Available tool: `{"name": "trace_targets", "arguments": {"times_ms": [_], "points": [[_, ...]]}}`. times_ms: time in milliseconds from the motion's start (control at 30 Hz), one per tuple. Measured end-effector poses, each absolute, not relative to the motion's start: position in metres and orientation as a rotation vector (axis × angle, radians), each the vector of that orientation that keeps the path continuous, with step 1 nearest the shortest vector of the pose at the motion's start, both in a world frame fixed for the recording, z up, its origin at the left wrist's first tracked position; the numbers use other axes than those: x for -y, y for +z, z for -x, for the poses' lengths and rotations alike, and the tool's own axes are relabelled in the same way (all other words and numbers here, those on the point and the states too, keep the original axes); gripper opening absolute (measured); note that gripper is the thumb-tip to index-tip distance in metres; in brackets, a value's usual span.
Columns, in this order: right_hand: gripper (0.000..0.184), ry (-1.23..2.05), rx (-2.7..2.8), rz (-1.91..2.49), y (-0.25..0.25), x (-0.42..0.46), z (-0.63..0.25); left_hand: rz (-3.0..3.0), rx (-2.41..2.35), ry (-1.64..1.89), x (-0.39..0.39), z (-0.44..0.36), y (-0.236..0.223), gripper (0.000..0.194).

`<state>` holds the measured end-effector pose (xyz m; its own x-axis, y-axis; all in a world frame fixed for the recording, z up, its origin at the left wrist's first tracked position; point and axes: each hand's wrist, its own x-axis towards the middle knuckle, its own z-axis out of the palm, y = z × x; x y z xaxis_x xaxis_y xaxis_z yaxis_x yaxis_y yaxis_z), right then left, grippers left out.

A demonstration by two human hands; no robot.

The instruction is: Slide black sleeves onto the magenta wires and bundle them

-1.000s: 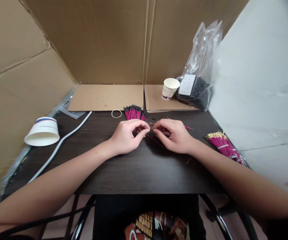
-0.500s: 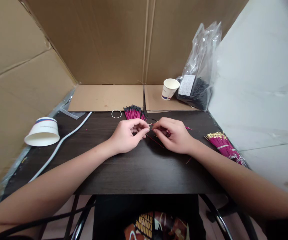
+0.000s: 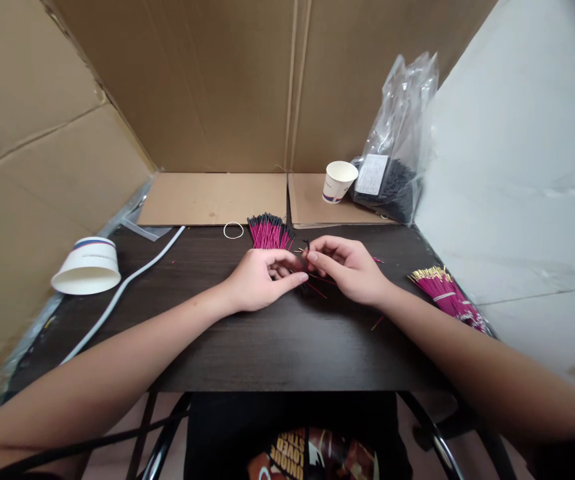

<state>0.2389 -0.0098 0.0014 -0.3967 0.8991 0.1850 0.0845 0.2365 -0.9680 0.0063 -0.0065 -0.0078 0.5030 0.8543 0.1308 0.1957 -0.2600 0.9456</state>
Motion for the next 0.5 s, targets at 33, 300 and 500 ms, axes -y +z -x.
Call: {"name": "trace_targets", "arguments": {"times_ms": [33, 300, 500], "points": [[0.055, 1.302, 1.674, 0.918, 0.001, 0.01, -0.239, -1.759, -0.885, 0.796, 0.007, -0.006, -0.008, 0.031], [0.056, 1.362, 1.643, 0.923, -0.003, 0.005, -0.242, -1.803, -0.934, 0.724, 0.008, -0.005, -0.001, 0.032], [0.032, 0.674, 1.957, 1.089, -0.004, 0.003, -0.251, -1.999, -1.131, 0.925, -0.001, 0.001, 0.0, 0.042]]}}
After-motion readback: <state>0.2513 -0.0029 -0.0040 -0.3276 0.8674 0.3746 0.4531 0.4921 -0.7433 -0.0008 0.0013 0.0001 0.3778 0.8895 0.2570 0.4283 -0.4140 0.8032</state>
